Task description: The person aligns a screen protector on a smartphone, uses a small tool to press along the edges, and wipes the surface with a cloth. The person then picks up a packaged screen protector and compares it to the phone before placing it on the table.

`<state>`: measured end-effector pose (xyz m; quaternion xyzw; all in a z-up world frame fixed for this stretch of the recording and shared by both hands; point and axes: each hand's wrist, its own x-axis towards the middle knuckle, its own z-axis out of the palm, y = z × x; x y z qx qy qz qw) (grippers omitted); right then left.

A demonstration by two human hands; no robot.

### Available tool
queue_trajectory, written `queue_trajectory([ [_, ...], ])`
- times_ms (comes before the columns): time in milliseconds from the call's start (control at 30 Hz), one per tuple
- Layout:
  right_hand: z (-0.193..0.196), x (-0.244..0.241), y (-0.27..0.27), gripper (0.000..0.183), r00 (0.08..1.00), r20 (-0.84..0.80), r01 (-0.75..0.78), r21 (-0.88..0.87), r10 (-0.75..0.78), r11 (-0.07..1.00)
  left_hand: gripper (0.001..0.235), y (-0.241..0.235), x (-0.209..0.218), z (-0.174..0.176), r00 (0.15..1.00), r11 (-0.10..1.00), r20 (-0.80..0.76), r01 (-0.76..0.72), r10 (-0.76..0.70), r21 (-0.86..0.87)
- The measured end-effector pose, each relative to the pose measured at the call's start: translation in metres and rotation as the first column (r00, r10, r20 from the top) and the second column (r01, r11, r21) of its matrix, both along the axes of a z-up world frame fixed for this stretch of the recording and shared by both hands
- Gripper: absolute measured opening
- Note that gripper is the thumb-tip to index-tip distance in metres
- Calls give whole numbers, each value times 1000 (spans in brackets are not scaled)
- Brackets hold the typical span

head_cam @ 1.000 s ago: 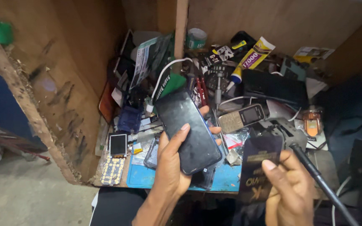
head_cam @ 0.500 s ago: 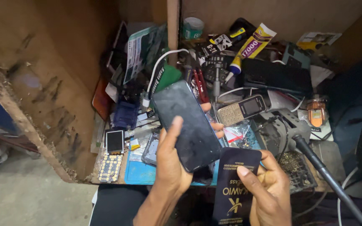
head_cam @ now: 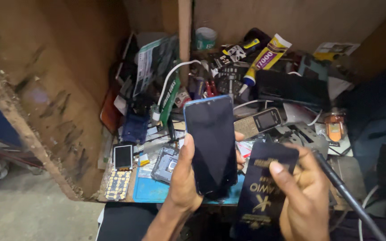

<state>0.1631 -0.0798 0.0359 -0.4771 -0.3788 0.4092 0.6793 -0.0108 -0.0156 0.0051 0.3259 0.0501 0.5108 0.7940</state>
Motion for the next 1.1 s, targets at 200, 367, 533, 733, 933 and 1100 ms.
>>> queue_trajectory([
  [200,37,2,11,30,979,120,-177,113,163,978,82,1,7,-8,987,986,34,158,-157,-50],
  [367,37,28,6,21,870,467,-162,-36,160,986,69,-2,17,-21,999,959,-34,30,-42,-280],
  [533,42,36,6,42,816,538,-262,20,211,965,59,-13,25,-16,976,994,-189,-97,106,54],
  [733,37,22,3,59,862,453,-260,9,228,965,53,-19,37,-9,831,944,-451,-255,325,211],
  [933,42,23,-43,52,743,669,-11,-38,34,999,52,-10,27,-7,885,942,-325,-331,332,63],
  [1100,25,44,-130,35,824,477,-63,-460,306,886,57,-10,24,-12,926,945,-231,-320,297,-68],
])
